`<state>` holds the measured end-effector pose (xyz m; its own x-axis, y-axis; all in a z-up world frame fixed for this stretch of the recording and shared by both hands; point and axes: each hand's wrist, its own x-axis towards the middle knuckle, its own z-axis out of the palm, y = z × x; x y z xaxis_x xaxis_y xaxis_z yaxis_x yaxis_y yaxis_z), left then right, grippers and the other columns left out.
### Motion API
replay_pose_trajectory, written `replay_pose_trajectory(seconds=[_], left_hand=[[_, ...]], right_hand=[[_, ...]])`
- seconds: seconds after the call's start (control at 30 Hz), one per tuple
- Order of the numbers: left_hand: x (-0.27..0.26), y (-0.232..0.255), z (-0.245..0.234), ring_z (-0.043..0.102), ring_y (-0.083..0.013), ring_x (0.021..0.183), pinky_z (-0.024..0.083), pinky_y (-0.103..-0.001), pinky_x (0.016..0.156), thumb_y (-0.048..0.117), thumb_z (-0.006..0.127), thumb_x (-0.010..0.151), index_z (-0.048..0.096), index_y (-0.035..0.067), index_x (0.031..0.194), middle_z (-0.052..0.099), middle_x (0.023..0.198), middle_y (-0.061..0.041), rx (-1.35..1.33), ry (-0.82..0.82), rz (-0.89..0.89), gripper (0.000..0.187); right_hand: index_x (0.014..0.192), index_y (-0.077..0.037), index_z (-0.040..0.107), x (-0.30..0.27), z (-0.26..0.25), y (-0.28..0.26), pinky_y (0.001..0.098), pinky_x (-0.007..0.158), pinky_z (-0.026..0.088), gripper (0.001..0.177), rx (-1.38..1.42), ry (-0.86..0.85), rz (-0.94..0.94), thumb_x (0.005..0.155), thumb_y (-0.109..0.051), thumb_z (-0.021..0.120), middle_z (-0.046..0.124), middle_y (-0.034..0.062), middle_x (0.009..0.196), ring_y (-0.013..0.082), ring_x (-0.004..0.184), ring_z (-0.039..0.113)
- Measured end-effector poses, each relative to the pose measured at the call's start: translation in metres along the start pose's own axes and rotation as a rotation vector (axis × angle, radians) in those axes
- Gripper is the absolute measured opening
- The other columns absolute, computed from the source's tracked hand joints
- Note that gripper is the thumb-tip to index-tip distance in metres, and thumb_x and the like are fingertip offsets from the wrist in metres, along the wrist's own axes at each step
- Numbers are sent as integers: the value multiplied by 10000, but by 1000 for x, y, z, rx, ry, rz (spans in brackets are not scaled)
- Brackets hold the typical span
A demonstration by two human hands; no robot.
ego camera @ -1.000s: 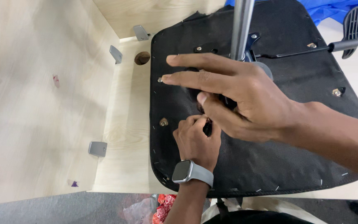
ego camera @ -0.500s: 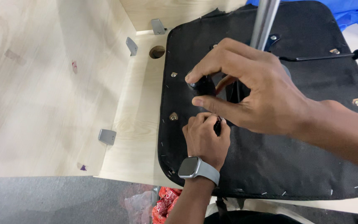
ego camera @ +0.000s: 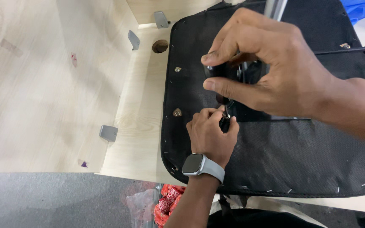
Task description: The person uses a screwdriver to tighten screws on the underside of an office chair seat, securing the seat to the gas lift mechanism. The person works methodically on multiple screws around the central mounting plate.
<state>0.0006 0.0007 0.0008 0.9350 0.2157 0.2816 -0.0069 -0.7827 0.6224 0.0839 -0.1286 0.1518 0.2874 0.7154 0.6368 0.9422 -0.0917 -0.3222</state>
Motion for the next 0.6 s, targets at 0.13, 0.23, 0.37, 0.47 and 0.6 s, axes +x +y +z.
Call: replay_pose_trajectory(seconds=[0.13, 0.23, 0.37, 0.47, 0.6], left_hand=[[0, 0, 0, 647, -241, 991, 429, -458, 991, 267, 726, 874, 752, 44, 1185, 694, 996, -76, -4, 6, 3, 383], [1, 0, 1, 641, -250, 1025, 429, -458, 1001, 267, 727, 867, 752, 45, 1190, 692, 1038, -93, 14, -2, 4, 392], [-2, -2, 0, 628, -264, 1088, 435, -452, 1016, 273, 735, 857, 750, 40, 1190, 675, 1123, -120, 8, 17, 24, 407], [-1, -3, -2, 621, -277, 1134, 424, -462, 1035, 288, 748, 869, 733, 21, 1206, 666, 1177, -129, 4, -2, 29, 430], [1, -3, -4, 615, -285, 1124, 408, -472, 1035, 299, 763, 842, 728, 34, 1223, 664, 1157, -132, -20, -58, 5, 466]], right_hand=[[1080, 41, 574, 1, -7, 1, 336, 920, 648, 165, 33, -10, 5, 938, 12, 652, 617, 209, 1279, 272, 1136, 704], [1124, 52, 581, 0, -8, -2, 347, 944, 646, 175, 56, -40, 59, 952, 36, 606, 644, 194, 1306, 273, 1159, 713], [1186, 48, 591, -1, -5, -5, 358, 917, 649, 220, 45, -72, 106, 967, 40, 604, 650, 181, 1296, 254, 1105, 726], [1181, 52, 582, -1, -4, -5, 361, 905, 655, 221, 2, -60, 63, 965, 48, 632, 630, 194, 1287, 273, 1109, 714], [1159, 31, 583, -1, -5, -2, 310, 840, 672, 240, 25, -56, 63, 958, -14, 707, 625, 162, 1204, 245, 1050, 713]])
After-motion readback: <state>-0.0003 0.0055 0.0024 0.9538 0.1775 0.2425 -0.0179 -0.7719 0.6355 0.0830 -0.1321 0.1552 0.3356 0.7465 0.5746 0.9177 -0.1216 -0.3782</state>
